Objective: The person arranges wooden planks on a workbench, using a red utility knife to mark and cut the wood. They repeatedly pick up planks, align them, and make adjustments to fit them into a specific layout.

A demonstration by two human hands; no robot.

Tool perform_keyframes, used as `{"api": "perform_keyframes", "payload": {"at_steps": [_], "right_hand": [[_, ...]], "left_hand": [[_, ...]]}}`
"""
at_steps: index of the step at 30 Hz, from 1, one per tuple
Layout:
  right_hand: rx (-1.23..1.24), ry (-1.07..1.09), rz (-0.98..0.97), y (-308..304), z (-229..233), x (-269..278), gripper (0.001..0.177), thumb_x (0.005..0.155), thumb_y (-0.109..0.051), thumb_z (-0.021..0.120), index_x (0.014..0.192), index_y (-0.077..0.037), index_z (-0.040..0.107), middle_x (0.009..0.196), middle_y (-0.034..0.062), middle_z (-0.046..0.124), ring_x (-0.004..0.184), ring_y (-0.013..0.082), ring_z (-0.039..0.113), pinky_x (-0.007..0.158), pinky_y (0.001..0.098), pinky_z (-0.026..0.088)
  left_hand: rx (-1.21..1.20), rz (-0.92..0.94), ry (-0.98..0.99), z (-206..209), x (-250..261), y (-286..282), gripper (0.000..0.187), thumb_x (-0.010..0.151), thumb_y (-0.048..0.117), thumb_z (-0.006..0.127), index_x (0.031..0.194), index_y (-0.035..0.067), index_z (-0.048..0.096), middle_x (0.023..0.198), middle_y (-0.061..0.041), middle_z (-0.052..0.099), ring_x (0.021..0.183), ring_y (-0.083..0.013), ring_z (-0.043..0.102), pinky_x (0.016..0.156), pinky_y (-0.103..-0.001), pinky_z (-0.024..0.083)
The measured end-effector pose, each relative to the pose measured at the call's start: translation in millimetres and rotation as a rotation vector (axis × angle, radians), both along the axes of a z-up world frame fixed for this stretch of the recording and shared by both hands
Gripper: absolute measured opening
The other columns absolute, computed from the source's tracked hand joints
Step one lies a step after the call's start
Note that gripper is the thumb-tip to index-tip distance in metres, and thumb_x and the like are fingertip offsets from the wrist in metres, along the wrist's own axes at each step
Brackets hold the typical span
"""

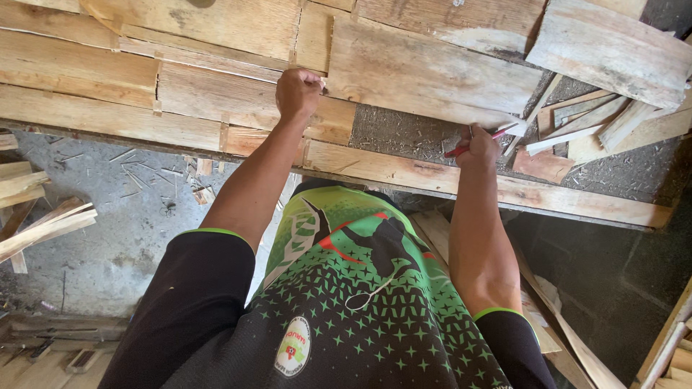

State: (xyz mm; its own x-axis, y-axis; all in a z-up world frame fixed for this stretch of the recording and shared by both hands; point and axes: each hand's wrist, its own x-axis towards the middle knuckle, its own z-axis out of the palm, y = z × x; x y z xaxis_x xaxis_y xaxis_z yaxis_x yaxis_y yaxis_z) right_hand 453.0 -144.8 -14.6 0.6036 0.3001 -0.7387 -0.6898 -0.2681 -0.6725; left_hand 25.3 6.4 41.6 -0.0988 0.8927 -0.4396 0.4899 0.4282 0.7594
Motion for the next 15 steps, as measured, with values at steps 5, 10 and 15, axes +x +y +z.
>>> {"api": "perform_keyframes", "payload": {"at_steps": [5, 10, 15], "right_hand": [[-0.080, -0.029, 0.014, -8, -3, -8, 0.017, 0.096, -0.004, 0.064, 0.113, 0.000, 0.063, 0.102, 0.0142, 0.075, 0.084, 0.0229, 0.078, 0.044, 0.0236, 0.041], [-0.164, -0.082, 0.061, -5, 13, -20, 0.022, 0.095, -0.004, 0.070, 0.114, 0.003, 0.065, 0.099, 0.0192, 0.077, 0.081, 0.0213, 0.080, 0.040, 0.0238, 0.035], [-0.184, -0.081, 0.059, -6, 22, -25, 0.022, 0.095, -0.007, 0.072, 0.114, -0.004, 0.060, 0.100, 0.0124, 0.075, 0.077, 0.0221, 0.079, 0.042, 0.0235, 0.038]], "left_hand": [[0.090, 0.019, 0.066, -9, -2, -7, 0.003, 0.083, 0.012, 0.081, 0.084, 0.009, 0.080, 0.086, -0.005, 0.080, 0.070, -0.0114, 0.075, 0.064, -0.028, 0.060], [0.109, 0.064, 0.025, -15, -3, -8, 0.008, 0.080, 0.013, 0.084, 0.086, 0.009, 0.081, 0.085, -0.007, 0.081, 0.070, -0.0138, 0.076, 0.066, -0.028, 0.060], [0.060, 0.095, 0.044, -12, -2, -8, 0.009, 0.081, 0.015, 0.083, 0.088, 0.011, 0.081, 0.088, -0.006, 0.080, 0.070, -0.0132, 0.075, 0.064, -0.028, 0.061]]}}
